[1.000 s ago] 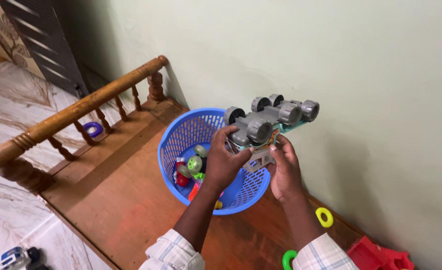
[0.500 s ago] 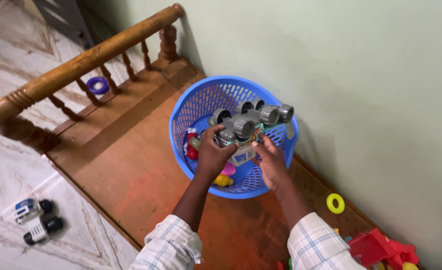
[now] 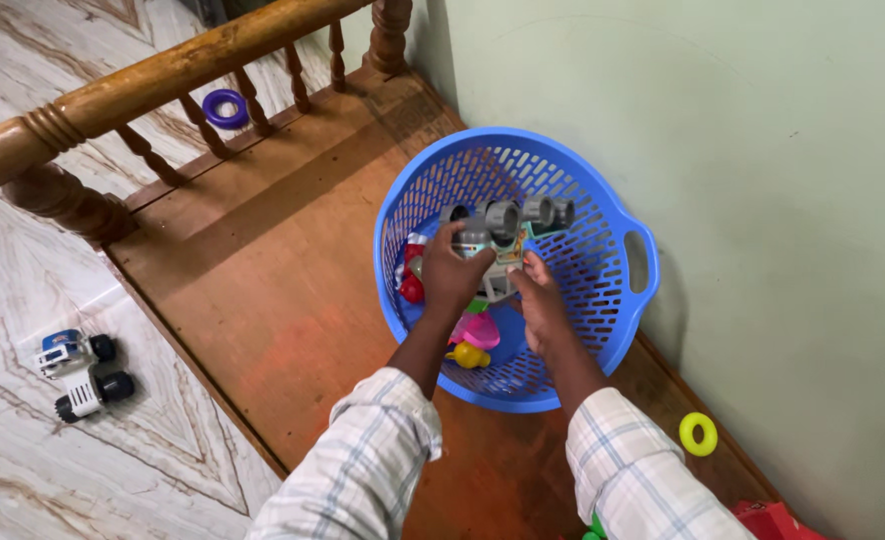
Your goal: The person picks up various toys from a wooden bench and places them into a blue plastic basket. The items handled include a toy piano, a toy car, a toy truck, a pink plastic ring, and other small colorful toys.
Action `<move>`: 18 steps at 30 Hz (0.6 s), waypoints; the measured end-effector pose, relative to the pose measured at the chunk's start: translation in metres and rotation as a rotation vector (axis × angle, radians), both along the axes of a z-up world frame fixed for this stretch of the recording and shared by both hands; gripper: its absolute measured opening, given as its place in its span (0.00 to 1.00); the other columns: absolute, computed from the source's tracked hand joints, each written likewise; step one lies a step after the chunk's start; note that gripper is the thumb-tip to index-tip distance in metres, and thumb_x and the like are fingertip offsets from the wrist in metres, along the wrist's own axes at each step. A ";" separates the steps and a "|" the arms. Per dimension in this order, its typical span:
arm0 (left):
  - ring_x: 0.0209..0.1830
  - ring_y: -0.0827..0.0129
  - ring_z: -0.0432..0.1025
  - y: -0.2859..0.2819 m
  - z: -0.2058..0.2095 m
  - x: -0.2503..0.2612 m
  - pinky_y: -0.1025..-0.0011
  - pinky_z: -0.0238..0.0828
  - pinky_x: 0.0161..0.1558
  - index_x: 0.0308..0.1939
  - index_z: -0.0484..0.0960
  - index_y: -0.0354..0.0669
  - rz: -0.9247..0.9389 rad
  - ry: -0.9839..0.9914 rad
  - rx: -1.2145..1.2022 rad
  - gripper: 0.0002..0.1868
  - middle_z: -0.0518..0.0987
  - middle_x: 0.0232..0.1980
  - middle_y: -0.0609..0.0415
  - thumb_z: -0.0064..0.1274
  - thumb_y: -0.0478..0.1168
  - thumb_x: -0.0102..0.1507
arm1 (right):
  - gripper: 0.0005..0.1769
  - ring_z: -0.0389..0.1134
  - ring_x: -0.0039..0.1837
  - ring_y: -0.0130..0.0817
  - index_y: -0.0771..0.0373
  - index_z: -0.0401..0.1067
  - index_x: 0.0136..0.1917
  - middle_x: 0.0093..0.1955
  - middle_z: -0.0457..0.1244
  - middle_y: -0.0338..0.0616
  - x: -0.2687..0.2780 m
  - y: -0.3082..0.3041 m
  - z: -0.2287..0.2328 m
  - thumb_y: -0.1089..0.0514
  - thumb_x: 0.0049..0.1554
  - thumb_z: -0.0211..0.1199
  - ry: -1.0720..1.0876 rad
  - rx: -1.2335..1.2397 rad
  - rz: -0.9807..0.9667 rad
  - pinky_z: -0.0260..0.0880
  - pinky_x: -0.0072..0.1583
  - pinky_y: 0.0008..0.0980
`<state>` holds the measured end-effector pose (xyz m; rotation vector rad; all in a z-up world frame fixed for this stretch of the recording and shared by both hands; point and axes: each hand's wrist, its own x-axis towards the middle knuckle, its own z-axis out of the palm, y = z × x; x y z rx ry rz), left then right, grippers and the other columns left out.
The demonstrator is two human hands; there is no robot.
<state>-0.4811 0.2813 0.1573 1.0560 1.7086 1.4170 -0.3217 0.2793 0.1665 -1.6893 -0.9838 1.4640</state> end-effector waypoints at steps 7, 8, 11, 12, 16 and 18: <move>0.50 0.50 0.75 0.022 -0.008 -0.007 0.58 0.73 0.52 0.61 0.78 0.43 -0.024 -0.033 -0.184 0.39 0.77 0.51 0.37 0.67 0.53 0.48 | 0.37 0.59 0.74 0.34 0.61 0.56 0.78 0.74 0.59 0.45 -0.003 0.014 -0.032 0.54 0.59 0.61 0.125 0.121 0.103 0.56 0.71 0.34; 0.50 0.50 0.75 0.025 -0.013 -0.008 0.58 0.73 0.52 0.62 0.77 0.43 -0.035 -0.030 -0.190 0.39 0.77 0.51 0.36 0.67 0.53 0.49 | 0.37 0.60 0.72 0.34 0.61 0.57 0.78 0.73 0.60 0.46 -0.004 0.015 -0.034 0.54 0.58 0.60 0.128 0.115 0.092 0.57 0.70 0.35; 0.52 0.47 0.74 0.034 -0.038 -0.003 0.57 0.72 0.54 0.66 0.73 0.39 -0.050 0.006 -0.108 0.41 0.75 0.55 0.33 0.67 0.53 0.53 | 0.37 0.60 0.72 0.33 0.64 0.57 0.78 0.73 0.61 0.47 -0.006 0.018 -0.036 0.53 0.59 0.61 0.077 0.145 0.092 0.57 0.71 0.33; 0.53 0.47 0.74 0.035 -0.049 -0.002 0.56 0.72 0.54 0.66 0.74 0.38 -0.076 0.049 -0.078 0.40 0.75 0.55 0.33 0.66 0.52 0.54 | 0.37 0.60 0.73 0.33 0.65 0.58 0.78 0.73 0.61 0.48 -0.007 0.019 -0.036 0.53 0.59 0.62 0.050 0.165 0.099 0.56 0.71 0.32; 0.56 0.44 0.73 0.031 -0.083 0.008 0.55 0.70 0.57 0.67 0.75 0.37 -0.156 0.153 0.020 0.37 0.77 0.56 0.33 0.65 0.49 0.57 | 0.41 0.60 0.71 0.33 0.61 0.54 0.80 0.72 0.61 0.47 -0.007 0.019 -0.030 0.51 0.58 0.64 -0.070 0.085 0.123 0.57 0.70 0.33; 0.56 0.45 0.75 0.026 -0.087 0.012 0.56 0.71 0.57 0.69 0.72 0.38 -0.213 0.072 -0.007 0.38 0.78 0.57 0.33 0.64 0.49 0.57 | 0.42 0.61 0.71 0.33 0.61 0.54 0.80 0.71 0.63 0.50 -0.006 0.018 -0.028 0.50 0.58 0.64 -0.115 0.050 0.129 0.58 0.70 0.33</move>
